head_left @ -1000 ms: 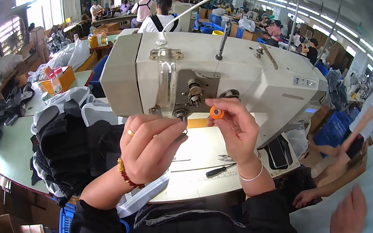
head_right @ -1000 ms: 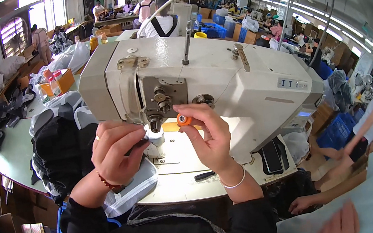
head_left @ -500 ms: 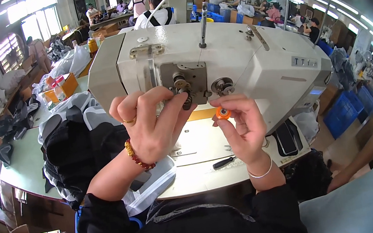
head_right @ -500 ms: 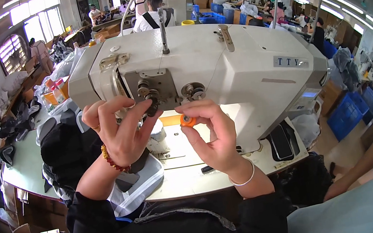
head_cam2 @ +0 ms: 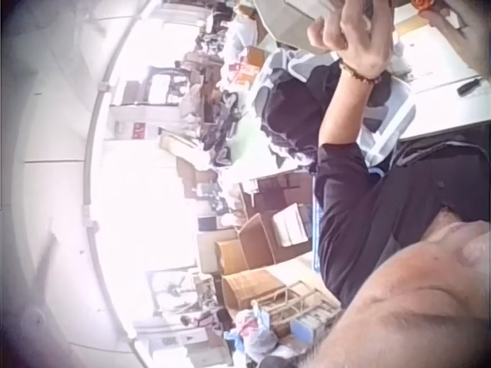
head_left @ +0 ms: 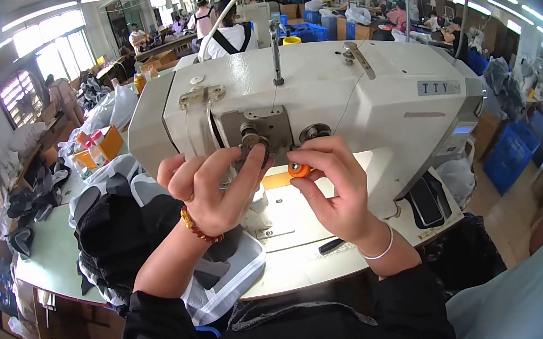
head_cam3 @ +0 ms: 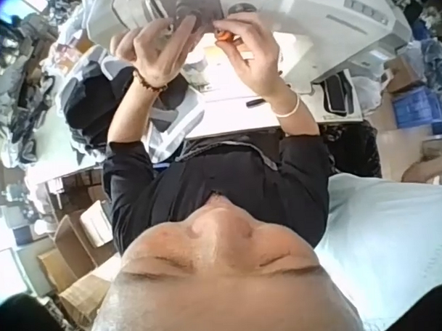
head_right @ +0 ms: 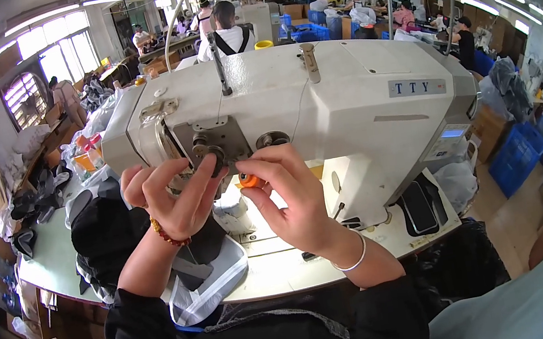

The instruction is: The recorder prepares a sewing machine and stitches components of a shoe upper.

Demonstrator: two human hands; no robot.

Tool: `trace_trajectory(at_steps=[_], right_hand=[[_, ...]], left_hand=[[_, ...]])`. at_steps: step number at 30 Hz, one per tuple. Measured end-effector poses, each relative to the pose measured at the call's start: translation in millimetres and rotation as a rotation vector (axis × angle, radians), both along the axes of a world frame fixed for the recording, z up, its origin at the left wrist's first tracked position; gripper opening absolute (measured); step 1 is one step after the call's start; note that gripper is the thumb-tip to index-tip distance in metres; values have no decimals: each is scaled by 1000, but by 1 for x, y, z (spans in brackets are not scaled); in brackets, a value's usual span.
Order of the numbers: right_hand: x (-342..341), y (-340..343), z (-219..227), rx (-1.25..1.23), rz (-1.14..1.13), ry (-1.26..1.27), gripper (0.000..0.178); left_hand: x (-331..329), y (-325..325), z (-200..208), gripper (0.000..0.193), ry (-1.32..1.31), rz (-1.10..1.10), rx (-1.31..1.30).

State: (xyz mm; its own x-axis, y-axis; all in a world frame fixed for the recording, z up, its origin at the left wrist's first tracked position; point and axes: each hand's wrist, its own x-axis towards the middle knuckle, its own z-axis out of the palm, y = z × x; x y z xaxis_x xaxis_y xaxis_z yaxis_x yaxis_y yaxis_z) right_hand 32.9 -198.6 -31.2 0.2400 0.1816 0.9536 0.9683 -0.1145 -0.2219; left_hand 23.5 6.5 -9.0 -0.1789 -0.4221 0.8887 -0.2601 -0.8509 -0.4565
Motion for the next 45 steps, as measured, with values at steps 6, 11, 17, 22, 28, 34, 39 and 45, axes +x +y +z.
trace_trajectory(at_steps=[6, 11, 17, 22, 28, 34, 39, 45], right_hand=[[4, 6, -2, 16, 15, 30, 32], [5, 11, -1, 38, 86, 37, 34], [8, 16, -7, 79, 135, 61, 36], [8, 15, -6, 77, 136, 70, 36], [8, 15, -5, 92, 136, 83, 36], [8, 16, -8, 106, 151, 117, 34], [8, 16, -6, 104, 152, 113, 34], [10, 15, -7, 109, 150, 103, 34]], left_hand=[[4, 0, -3, 30, 6, -17, -28], [3, -1, -1, 30, 18, -6, -13], [2, 3, -1, 28, 30, -3, -3], [1, 2, 0, 28, 29, -2, -2], [3, 2, 4, 28, 4, 2, 13], [3, 2, 6, 25, -24, 9, 17], [2, 3, 6, 25, -29, 15, 7], [2, 7, 6, 32, 18, -1, 68]])
